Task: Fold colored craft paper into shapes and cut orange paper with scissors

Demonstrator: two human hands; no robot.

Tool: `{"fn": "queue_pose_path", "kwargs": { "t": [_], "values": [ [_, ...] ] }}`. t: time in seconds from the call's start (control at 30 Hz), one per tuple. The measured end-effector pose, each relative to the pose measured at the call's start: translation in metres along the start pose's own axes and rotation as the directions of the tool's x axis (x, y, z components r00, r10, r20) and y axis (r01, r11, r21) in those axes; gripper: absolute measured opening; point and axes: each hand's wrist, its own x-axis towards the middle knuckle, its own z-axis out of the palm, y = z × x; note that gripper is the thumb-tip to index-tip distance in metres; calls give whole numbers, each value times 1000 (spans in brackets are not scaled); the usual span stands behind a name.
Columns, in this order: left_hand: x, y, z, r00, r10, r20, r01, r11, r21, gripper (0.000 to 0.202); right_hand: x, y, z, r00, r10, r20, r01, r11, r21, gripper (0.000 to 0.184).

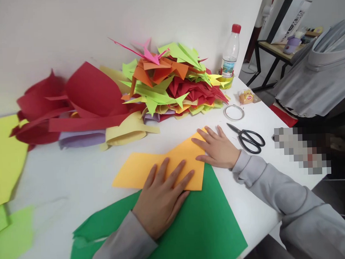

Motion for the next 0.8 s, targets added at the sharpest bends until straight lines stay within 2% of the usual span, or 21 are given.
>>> {"fn": "queue_pose_path", "kwargs": {
  "t": [0.27,0.4,0.8],
  "values": [
    [1,0,-2,1000,-15,25,16,1000,-27,50,6,6,4,996,81,-48,-83,995,-58,63],
    [1,0,-2,999,-22,27,23,999,-41,48,9,7,7,989,125,-78,-131,989,-68,68],
    [6,0,-7,999,10,53,-10,1000,3,54,9,1,4,986,155,56,-154,988,-7,84]
  ]
}}
